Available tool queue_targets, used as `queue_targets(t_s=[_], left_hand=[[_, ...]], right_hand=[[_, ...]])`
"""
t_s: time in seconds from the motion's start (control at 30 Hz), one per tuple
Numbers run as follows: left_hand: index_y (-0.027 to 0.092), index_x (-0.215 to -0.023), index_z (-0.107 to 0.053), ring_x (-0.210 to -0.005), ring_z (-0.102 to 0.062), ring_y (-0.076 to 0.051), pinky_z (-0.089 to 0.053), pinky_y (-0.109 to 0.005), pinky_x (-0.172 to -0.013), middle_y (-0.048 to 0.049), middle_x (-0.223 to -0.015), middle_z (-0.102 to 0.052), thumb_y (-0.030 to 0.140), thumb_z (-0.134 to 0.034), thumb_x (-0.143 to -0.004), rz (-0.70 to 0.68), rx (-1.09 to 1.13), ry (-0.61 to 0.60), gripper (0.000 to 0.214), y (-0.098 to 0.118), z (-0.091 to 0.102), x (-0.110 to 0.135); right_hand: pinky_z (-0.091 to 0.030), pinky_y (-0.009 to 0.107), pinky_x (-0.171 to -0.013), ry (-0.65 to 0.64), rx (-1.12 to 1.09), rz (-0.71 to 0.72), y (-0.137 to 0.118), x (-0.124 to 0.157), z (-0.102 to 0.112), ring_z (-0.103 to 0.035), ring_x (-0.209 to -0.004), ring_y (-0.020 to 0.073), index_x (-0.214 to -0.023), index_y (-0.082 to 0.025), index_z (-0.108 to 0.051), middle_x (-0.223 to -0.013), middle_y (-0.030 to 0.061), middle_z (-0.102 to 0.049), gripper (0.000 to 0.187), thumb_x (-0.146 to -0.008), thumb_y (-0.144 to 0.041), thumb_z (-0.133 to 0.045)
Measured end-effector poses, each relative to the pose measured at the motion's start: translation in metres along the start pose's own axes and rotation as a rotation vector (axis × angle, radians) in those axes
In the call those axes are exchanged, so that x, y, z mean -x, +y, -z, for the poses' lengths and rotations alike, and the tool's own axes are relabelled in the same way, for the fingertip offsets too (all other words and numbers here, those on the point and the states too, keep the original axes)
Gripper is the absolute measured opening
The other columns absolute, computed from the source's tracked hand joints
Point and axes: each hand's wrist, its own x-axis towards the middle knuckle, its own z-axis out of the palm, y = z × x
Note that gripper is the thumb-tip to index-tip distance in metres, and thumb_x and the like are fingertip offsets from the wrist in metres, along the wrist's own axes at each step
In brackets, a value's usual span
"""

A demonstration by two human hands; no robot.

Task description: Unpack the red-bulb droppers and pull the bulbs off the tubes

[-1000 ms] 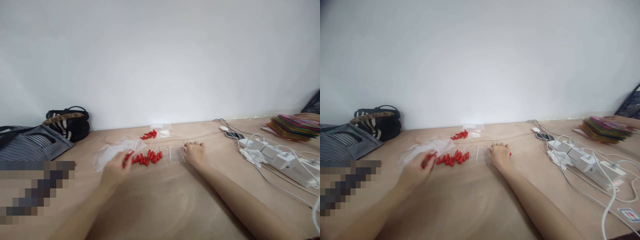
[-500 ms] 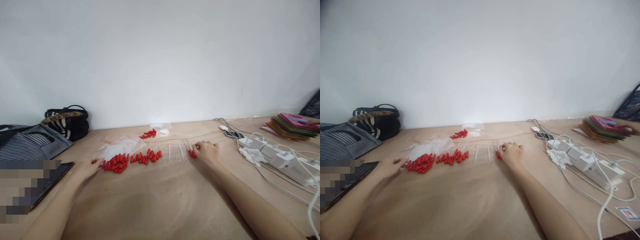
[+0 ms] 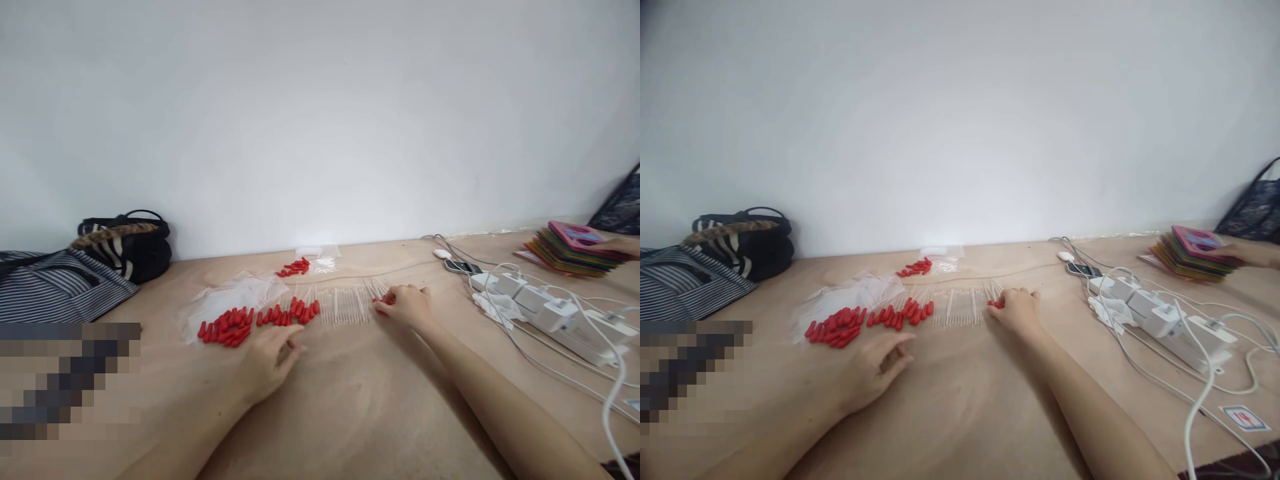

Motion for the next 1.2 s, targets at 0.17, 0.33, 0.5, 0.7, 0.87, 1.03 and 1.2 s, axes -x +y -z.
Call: queue_targets(t_s=[0.17, 0.33, 0.5, 0.7, 0.87, 1.03, 1.2], left_hand=[[0.019, -0.099, -0.056, -0.062, -0.057, -0.013, -0.047, -0.026, -0.062, -0.0011, -0.072, -0.062, 0.025, -0.048, -0.082, -0.092, 0.130, -0.106, 0.020, 0.015, -0.017, 0.006], [0.018, -0.092, -0.058, -0.060, -0.055, -0.013, -0.046, -0.024, -0.059, -0.0012, -0.069, -0.060, 0.025, -0.048, -0.082, -0.066, 0.149, -0.109, 0.016, 0.013, -0.012, 0.005], [0.020, -0.103, -0.056, -0.065, -0.057, -0.014, -0.046, -0.025, -0.062, -0.0011, -0.073, -0.062, 0.028, -0.049, -0.081, 0.080, 0.298, -0.091, 0.024, 0.016, -0.015, 0.001], [0.017, -0.117, -0.051, -0.088, -0.061, -0.019, -0.048, -0.031, -0.079, -0.0072, -0.098, -0.066, 0.042, -0.047, -0.082, 0.449, 0.785, -0.191, 0.044, 0.027, -0.021, -0.008], [0.016, -0.099, -0.062, -0.091, -0.059, -0.021, -0.047, -0.031, -0.082, -0.0051, -0.092, -0.067, 0.048, -0.048, -0.079, 0.488, 0.919, -0.141, 0.040, 0.040, -0.020, -0.013], [0.015, -0.097, -0.061, -0.069, -0.059, -0.017, -0.048, -0.026, -0.060, -0.0041, -0.078, -0.065, 0.042, -0.043, -0.083, 0.452, 0.658, -0.134, 0.035, 0.030, -0.022, -0.008], [0.018, -0.086, -0.063, -0.067, -0.057, -0.015, -0.046, -0.026, -0.062, -0.0024, -0.073, -0.060, 0.026, -0.044, -0.084, 0.114, 0.204, -0.045, 0.020, 0.015, -0.024, -0.003]], right_hand=[[-0.024, 0.034, -0.072, -0.017, 0.108, 0.022, -0.002, 0.002, -0.003, -0.052, -0.083, 0.0236, -0.070, -0.020, -0.065, -0.074, 0.0074, -0.064, 0.028, -0.070, -0.045, -0.053], [-0.023, 0.035, -0.071, 0.080, 0.123, 0.027, -0.002, 0.002, -0.005, -0.053, -0.076, 0.0220, -0.059, -0.018, -0.062, -0.067, 0.0082, -0.064, 0.030, -0.077, -0.033, -0.045], [-0.024, 0.031, -0.070, 0.353, -0.220, 0.086, -0.021, 0.016, -0.008, -0.052, -0.068, 0.0166, -0.054, -0.018, -0.057, -0.059, 0.0024, -0.062, 0.030, -0.077, -0.034, -0.046], [-0.025, 0.027, -0.066, 0.390, -0.605, 0.337, -0.069, 0.061, -0.023, -0.047, -0.055, 0.0099, -0.051, -0.017, -0.052, -0.050, -0.0035, -0.054, 0.036, -0.081, -0.037, -0.048], [-0.021, 0.027, -0.064, 0.397, -0.559, 0.628, -0.091, 0.081, -0.036, -0.045, -0.059, 0.0089, -0.056, -0.018, -0.055, -0.054, -0.0037, -0.056, 0.029, -0.082, -0.027, -0.049], [-0.019, 0.029, -0.062, 0.588, -0.371, 0.923, -0.085, 0.075, -0.035, -0.041, -0.060, 0.0108, -0.065, -0.019, -0.059, -0.057, -0.0019, -0.056, 0.021, -0.082, -0.026, -0.050], [-0.022, 0.031, -0.072, 0.732, -0.149, 0.972, -0.072, 0.068, -0.033, -0.046, -0.068, 0.0099, -0.090, -0.022, -0.061, -0.073, -0.0015, -0.062, 0.014, -0.084, -0.019, -0.048]])
